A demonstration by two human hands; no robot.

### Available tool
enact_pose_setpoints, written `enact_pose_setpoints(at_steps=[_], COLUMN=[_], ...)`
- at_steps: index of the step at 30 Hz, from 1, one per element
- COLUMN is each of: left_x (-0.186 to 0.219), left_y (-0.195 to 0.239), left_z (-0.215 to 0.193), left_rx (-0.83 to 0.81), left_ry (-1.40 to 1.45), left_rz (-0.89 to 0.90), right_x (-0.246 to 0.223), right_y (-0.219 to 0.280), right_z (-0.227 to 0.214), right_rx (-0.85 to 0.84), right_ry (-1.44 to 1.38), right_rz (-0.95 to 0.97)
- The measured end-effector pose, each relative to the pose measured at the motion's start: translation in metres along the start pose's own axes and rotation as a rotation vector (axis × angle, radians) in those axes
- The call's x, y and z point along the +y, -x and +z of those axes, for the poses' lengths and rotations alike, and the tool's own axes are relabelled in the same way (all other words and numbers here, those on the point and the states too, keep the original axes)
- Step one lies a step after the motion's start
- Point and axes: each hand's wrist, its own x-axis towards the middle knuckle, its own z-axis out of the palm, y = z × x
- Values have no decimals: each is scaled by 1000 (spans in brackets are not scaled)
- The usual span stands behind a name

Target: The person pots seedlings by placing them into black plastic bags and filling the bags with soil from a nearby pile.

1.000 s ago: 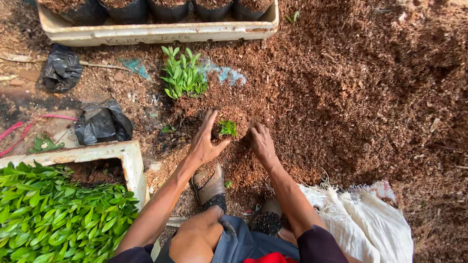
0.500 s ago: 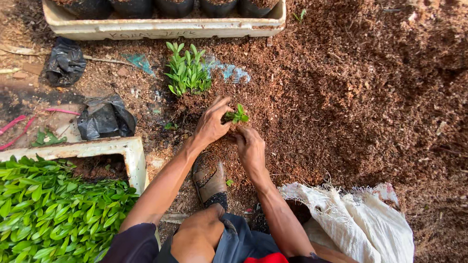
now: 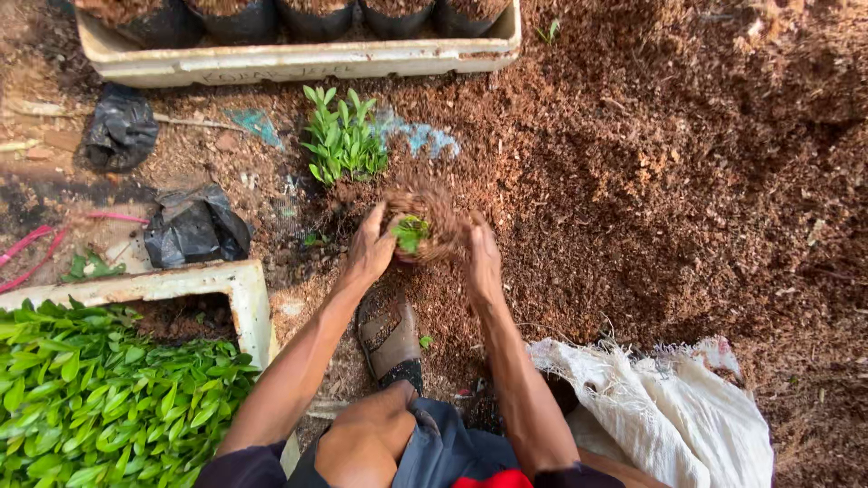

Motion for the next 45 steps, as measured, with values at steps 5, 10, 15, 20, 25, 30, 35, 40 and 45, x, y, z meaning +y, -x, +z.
enact_pose_setpoints(at_steps=[5,10,15,20,25,30,35,40,45], left_x=[7,27,19,27,24,15,23,22,48], left_y=[-5,-6,-21,-2,-8,-22,-22,-27,-35], left_z=[6,0,-7,-20,-8,0,-5,-33,-28], left_rx=[69,31,32,-72,28,59,-85,-298,-111], left_ry=[-41,-91,-176,-309,-329,-389,-252,169,252], left_rz=[-48,-49,478,669,616,557,527,386,179], right_x=[108,124,41,-16,-15,3,1,16,9], right_y=[-18,4,12,6,6,-15,-30,-38,-33], right_z=[-62,-108,-68,-22,4,16,-2,-2,28], right_rx=[-204,-267,-132,-311,-61,24,-150,-45,244], right_ry=[1480,1352,750,651,1045,1083,1033,474,366], right_rz=[-670,-383,-593,-592,-801,-637,-542,-351,-350])
